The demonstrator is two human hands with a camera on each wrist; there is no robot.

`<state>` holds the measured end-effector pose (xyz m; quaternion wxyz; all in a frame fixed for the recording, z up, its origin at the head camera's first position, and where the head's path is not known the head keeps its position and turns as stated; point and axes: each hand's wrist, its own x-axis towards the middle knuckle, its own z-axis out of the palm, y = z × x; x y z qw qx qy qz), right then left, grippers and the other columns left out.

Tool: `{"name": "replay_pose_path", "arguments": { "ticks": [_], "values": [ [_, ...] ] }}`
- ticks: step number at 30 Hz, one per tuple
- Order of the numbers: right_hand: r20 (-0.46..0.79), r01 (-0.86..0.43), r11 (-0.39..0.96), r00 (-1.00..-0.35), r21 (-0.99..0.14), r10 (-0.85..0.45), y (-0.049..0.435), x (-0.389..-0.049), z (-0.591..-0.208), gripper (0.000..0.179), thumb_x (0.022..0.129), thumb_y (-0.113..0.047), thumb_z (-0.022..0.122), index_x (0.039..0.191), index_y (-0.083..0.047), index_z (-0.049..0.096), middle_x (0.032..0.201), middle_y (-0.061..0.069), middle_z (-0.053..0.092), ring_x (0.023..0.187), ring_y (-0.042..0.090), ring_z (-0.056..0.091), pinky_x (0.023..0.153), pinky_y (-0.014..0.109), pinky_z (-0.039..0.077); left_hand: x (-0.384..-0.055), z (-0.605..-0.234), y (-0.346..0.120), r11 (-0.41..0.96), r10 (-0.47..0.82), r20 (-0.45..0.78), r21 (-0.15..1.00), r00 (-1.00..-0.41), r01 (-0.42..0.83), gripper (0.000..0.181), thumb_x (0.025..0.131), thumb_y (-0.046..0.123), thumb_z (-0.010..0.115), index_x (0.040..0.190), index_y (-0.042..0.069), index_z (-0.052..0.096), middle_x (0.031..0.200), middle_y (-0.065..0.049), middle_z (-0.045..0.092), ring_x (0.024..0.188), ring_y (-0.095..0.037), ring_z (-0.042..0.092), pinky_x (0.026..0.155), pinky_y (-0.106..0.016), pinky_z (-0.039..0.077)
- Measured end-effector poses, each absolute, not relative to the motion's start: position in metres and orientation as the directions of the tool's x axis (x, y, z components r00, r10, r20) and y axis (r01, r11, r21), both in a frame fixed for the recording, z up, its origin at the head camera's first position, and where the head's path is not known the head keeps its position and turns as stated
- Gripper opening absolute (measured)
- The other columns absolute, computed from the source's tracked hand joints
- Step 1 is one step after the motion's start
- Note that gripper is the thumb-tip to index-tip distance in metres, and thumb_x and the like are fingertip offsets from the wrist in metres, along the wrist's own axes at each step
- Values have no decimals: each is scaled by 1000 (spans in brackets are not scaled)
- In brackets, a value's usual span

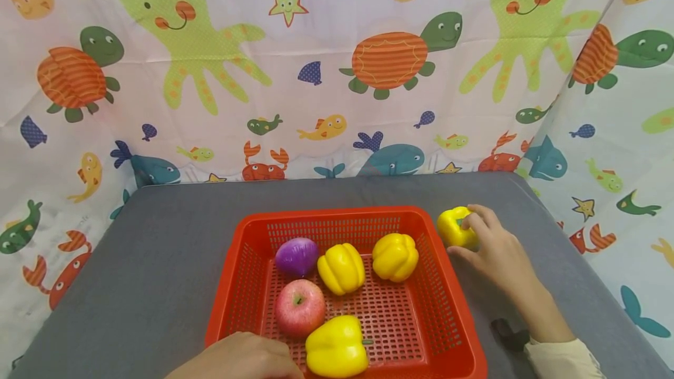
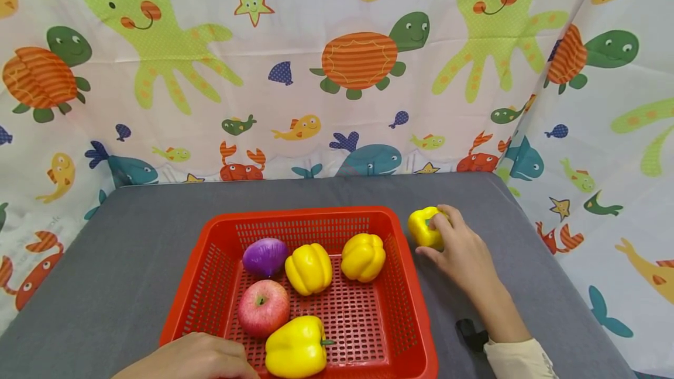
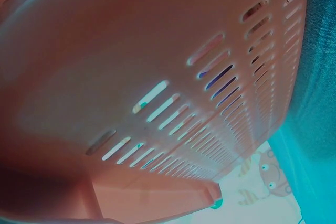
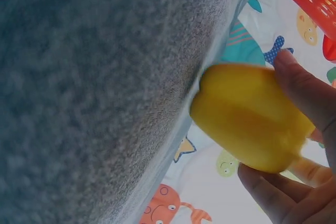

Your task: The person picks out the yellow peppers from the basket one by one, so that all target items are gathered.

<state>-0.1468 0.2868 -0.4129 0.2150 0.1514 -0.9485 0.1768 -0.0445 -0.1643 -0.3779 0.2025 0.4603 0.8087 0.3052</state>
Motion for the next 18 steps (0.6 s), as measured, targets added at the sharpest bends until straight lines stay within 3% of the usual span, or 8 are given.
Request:
{"name": "replay_pose_path", "arguments": {
  "ticks": [7, 18],
  "values": [
    [472, -401, 881, -845, -249, -252, 287, -147, -415, 59, 63, -17, 97, 98, -9, 51, 133, 22, 51, 70, 31, 59, 58, 45, 52, -44, -379, -165, 364, 877, -15, 673, -480, 644, 20, 98, 51, 57, 105, 37, 70, 90, 31, 58, 77, 15, 54, 70, -8, 46],
    [422, -357, 890, -880, -282, -220, 284, -144, -405, 57, 66, -19, 95, 102, -8, 52, 139, 25, 47, 93, 42, 61, 71, 58, 55, -44, -380, -165, 376, 874, -37, 683, -484, 627, 22, 97, 52, 56, 107, 38, 69, 91, 31, 59, 78, 14, 55, 70, -9, 47]
  ]
}}
